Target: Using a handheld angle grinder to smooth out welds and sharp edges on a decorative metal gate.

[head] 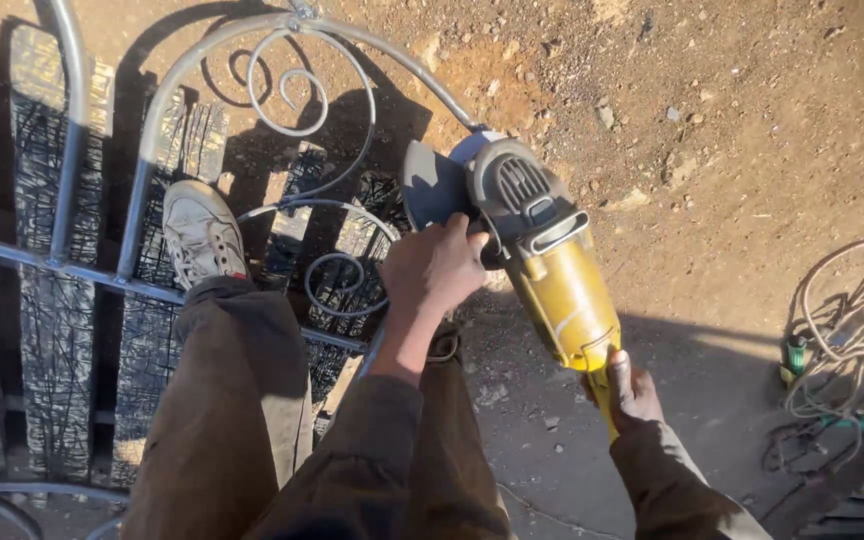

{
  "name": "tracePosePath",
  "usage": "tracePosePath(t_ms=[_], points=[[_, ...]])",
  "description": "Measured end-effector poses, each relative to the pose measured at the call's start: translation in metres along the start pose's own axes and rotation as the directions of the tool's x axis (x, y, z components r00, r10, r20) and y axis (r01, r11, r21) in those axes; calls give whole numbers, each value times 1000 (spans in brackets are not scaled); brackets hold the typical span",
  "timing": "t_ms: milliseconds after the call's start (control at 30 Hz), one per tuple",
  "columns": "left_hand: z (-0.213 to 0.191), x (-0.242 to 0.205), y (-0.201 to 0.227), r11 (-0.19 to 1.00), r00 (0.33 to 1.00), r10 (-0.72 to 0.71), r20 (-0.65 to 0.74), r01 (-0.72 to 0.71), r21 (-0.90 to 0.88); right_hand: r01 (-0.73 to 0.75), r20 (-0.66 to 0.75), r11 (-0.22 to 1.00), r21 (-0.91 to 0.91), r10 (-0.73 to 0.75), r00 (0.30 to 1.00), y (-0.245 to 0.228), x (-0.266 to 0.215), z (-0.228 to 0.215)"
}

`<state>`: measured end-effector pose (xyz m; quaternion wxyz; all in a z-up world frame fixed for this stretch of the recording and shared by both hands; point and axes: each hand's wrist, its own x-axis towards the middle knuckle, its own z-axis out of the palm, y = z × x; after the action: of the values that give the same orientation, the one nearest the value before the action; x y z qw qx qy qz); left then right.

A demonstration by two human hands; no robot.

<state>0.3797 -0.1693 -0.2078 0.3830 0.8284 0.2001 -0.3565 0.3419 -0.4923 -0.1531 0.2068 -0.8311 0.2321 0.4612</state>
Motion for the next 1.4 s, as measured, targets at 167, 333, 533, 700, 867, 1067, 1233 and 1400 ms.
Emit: tracePosePath(t_ms=[167,333,533,700,867,1067,1233,1400], points=[[18,-27,8,977,1000,-15,24,10,214,-102,37,984,148,98,995,32,-31,66],[15,14,-4,966,998,53,46,-63,251,50,-166,971,234,-11,986,51,8,105],[29,6,0,905,990,140,-22,-119,408,169,-61,931,324,-158,986,61,0,88],[37,-1,16,947,993,-59,100,24,320,-105,130,974,200,80,988,67,3,80],[28,29,24,908,998,38,59,-59,415,66,-45,934,350,-54,998,57,19,121],[40,0,33,859,979,-153,131,66,508,-5,100,839,543,-59,993,91,-8,134],[47,17,51,765,1000,10,11,-15,643,-137,139,880,454,81,987,66,14,144],[76,44,45,728,994,105,-2,-76,682,-78,94,846,527,33,995,51,3,129]])
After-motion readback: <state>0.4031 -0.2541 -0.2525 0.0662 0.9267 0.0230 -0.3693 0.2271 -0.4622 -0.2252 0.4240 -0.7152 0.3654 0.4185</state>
